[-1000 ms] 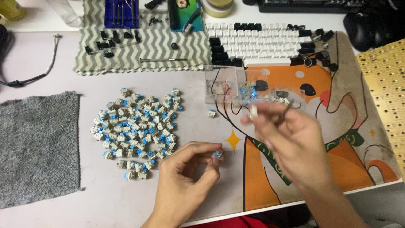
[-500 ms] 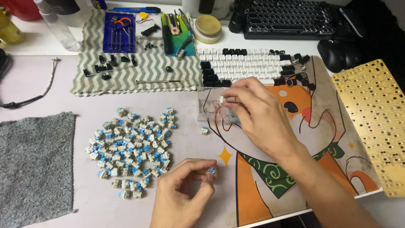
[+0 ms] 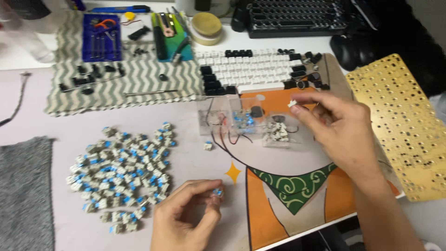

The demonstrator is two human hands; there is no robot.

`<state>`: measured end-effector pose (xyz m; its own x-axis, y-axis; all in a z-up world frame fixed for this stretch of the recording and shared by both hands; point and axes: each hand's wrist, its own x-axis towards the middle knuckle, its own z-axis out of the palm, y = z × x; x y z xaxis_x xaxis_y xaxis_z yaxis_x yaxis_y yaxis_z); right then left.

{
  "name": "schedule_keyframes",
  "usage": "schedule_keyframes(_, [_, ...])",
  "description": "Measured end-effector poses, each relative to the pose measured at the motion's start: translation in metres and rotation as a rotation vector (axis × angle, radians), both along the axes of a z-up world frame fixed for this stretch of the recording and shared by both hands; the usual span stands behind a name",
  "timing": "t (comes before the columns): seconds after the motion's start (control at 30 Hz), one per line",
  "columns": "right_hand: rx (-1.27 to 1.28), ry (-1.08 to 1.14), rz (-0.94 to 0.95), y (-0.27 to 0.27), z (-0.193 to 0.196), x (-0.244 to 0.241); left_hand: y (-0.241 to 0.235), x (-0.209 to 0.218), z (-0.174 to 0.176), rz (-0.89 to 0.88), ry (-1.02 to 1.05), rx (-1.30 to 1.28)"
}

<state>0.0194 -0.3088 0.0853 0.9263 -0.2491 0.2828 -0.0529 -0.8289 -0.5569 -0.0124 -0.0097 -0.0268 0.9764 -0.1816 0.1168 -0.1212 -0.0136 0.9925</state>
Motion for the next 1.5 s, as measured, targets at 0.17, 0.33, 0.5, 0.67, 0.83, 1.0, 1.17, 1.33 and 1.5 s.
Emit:
schedule_keyframes(0.17, [0.069, 0.067, -0.055, -0.015, -0.019, -0.008, -0.003, 0.000, -0.007, 0.031, -0.038, 0.048])
schedule_keyframes(0.33, [0.121, 0.033, 0.056, -0.019, -0.019, -0.013, -0.005, -0.004, -0.006, 0.061, -0.004, 0.028])
schedule_keyframes(0.5, [0.047, 0.014, 0.043, -0.006, -0.008, -0.033, -0.004, -0.005, -0.015, 0.045, -0.002, 0.031])
schedule_keyframes(0.67, [0.355, 0.172, 0.180, 0.056, -0.033, -0.065, -0.003, -0.009, 0.004, -0.005, -0.008, 0.048])
schedule_keyframes(0.83, [0.839, 0.438, 0.211, 0.091, -0.073, -0.076, 0.002, -0.007, 0.005, -0.068, -0.216, 0.147])
schedule_keyframes(1.0, [1.040, 0.450, 0.151, 0.084, -0.082, -0.067, -0.001, -0.006, 0.007, -0.091, -0.342, 0.143])
schedule_keyframes(1.17, [0.735, 0.466, -0.080, 0.075, -0.033, -0.036, 0.001, -0.002, 0.013, -0.107, -0.372, 0.090])
schedule_keyframes(1.33, [0.707, 0.260, 0.019, 0.048, -0.003, 0.020, 0.002, -0.002, 0.015, -0.141, -0.334, 0.066])
schedule_keyframes(1.5, [0.817, 0.416, 0.012, 0.031, -0.002, 0.069, 0.001, -0.002, 0.010, -0.153, -0.312, 0.061])
